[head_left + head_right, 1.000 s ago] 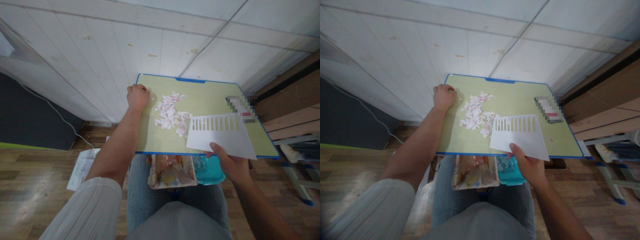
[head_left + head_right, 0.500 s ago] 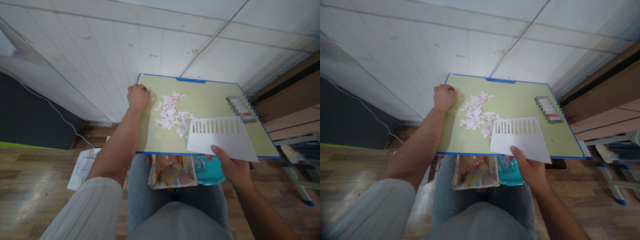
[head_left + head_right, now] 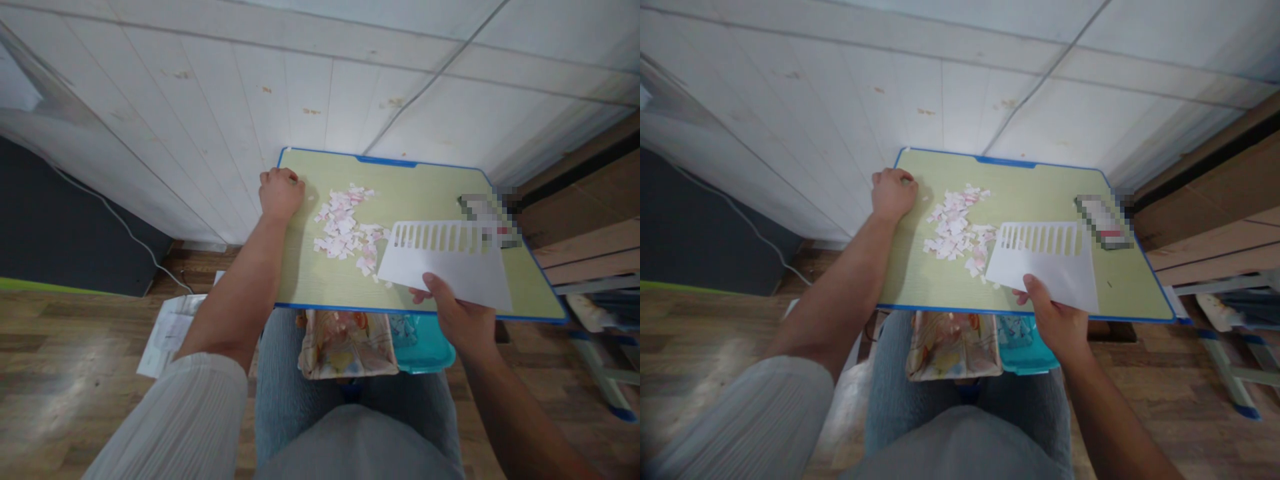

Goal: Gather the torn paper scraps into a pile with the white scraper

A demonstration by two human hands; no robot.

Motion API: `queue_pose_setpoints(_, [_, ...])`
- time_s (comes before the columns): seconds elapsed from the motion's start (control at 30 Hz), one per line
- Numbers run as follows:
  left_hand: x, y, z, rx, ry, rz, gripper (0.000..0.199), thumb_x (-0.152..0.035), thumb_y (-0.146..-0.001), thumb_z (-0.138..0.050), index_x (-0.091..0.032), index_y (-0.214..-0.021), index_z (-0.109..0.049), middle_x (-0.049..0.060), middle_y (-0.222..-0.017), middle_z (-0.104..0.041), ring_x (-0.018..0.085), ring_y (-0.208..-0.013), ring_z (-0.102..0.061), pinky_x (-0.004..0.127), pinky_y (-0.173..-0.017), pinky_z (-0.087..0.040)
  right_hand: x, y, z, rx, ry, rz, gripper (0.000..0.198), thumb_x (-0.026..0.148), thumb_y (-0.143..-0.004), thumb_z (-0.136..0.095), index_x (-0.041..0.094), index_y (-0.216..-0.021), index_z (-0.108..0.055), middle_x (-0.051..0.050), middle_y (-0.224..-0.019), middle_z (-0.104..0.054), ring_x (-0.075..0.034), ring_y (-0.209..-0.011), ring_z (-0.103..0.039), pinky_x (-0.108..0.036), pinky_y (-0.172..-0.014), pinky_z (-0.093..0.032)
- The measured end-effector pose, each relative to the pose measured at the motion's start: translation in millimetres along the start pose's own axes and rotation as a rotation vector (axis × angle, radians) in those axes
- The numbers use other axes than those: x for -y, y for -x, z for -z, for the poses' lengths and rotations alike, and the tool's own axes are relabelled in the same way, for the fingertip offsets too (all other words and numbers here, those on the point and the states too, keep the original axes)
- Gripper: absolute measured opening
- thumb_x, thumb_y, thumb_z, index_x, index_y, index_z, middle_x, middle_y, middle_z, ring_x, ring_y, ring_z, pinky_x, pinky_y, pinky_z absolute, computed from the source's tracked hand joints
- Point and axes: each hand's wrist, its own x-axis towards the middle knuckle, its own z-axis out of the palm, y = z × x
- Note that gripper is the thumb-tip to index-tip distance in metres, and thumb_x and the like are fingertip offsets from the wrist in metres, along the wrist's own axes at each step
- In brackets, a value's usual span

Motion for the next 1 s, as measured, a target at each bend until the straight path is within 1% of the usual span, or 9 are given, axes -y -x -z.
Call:
queue_pose_setpoints(0.1, [0,0,0,0.011,-0.007,0.001,0.03,-0.034,-0.099,-0.062,-0.025,-0.122,-0.078,0.017,-0.146,-0.072,0.041,-0.15,-0.05,0.054,-0.13,-0.047,4,3,3,0.004,0.006,0.033,0.043,0.046,-0.102,-0.072,0.027,-0.064,-0.073,-0.004,-0.065,-0.077,-0.029,-0.072,-0.079,-0.054,-0.102,-0.063])
queue_pose_setpoints(0.27, [1,-1,0,0.004,-0.014,-0.013,0.032,-0.034,-0.099,-0.062,-0.025,-0.123,-0.08,0.018,-0.145,-0.072,0.043,-0.15,-0.051,0.058,-0.129,-0.048,5,5,4,-0.008,-0.011,0.036,0.043,0.046,-0.103,-0.073,0.026,-0.065,-0.074,-0.004,-0.065,-0.078,-0.028,-0.07,-0.08,-0.049,-0.091,-0.067])
queue_pose_setpoints(0.37, [1,-1,-1,0.004,-0.017,-0.011,0.031,-0.033,-0.098,-0.062,-0.025,-0.123,-0.08,0.017,-0.146,-0.072,0.043,-0.149,-0.052,0.057,-0.129,-0.048,2,9,3,0.027,-0.007,0.03,0.043,0.047,-0.103,-0.074,0.026,-0.066,-0.074,-0.004,-0.065,-0.078,-0.028,-0.069,-0.081,-0.047,-0.088,-0.068])
queue_pose_setpoints(0.5, [1,-1,-1,0.004,-0.013,-0.005,0.033,-0.033,-0.097,-0.063,-0.024,-0.124,-0.08,0.016,-0.146,-0.072,0.042,-0.149,-0.051,0.055,-0.129,-0.047,-1,17,4,0.078,-0.063,-0.022,0.037,0.047,-0.1,-0.081,0.027,-0.069,-0.075,-0.002,-0.062,-0.077,-0.027,-0.06,-0.078,-0.044,-0.077,-0.069])
queue_pose_setpoints(0.57, [0,0,-1,-0.004,-0.011,-0.009,0.033,-0.032,-0.097,-0.062,-0.025,-0.124,-0.08,0.017,-0.146,-0.073,0.042,-0.149,-0.051,0.056,-0.128,-0.048,0,16,3,0.082,-0.077,-0.015,0.036,0.047,-0.1,-0.08,0.027,-0.071,-0.075,-0.002,-0.063,-0.077,-0.027,-0.06,-0.078,-0.045,-0.079,-0.069])
queue_pose_setpoints(0.73, [0,0,-1,-0.015,-0.017,-0.011,0.032,-0.03,-0.097,-0.061,-0.025,-0.12,-0.082,0.017,-0.145,-0.074,0.042,-0.147,-0.052,0.056,-0.126,-0.051,8,1,-7,0.028,-0.027,0.029,0.05,0.05,-0.104,-0.071,0.027,-0.06,-0.073,-0.005,-0.067,-0.078,-0.03,-0.075,-0.082,-0.053,-0.101,-0.065])
queue_pose_setpoints(0.8, [0,0,-1,-0.016,-0.016,-0.007,0.032,-0.029,-0.096,-0.061,-0.025,-0.12,-0.081,0.017,-0.145,-0.074,0.042,-0.148,-0.052,0.056,-0.125,-0.052,12,-2,-11,0.039,-0.007,0.002,0.052,0.053,-0.103,-0.072,0.027,-0.057,-0.071,-0.006,-0.069,-0.079,-0.03,-0.076,-0.082,-0.052,-0.099,-0.066])
queue_pose_setpoints(0.9, [-1,0,-1,-0.01,-0.008,0.001,0.03,-0.029,-0.096,-0.062,-0.025,-0.119,-0.081,0.017,-0.145,-0.073,0.042,-0.149,-0.052,0.056,-0.126,-0.052,17,0,-11,0.145,0.012,0.001,0.053,0.053,-0.102,-0.072,0.027,-0.056,-0.072,-0.006,-0.072,-0.081,-0.029,-0.075,-0.081,-0.049,-0.092,-0.067])
queue_pose_setpoints(1.0, [-1,0,0,-0.005,0.009,-0.001,0.03,-0.029,-0.097,-0.063,-0.025,-0.121,-0.081,0.017,-0.145,-0.072,0.042,-0.149,-0.052,0.058,-0.129,-0.049,19,1,-10,0.167,-0.005,0.06,0.053,0.05,-0.103,-0.071,0.028,-0.055,-0.072,-0.005,-0.068,-0.079,-0.028,-0.076,-0.081,-0.048,-0.096,-0.066])
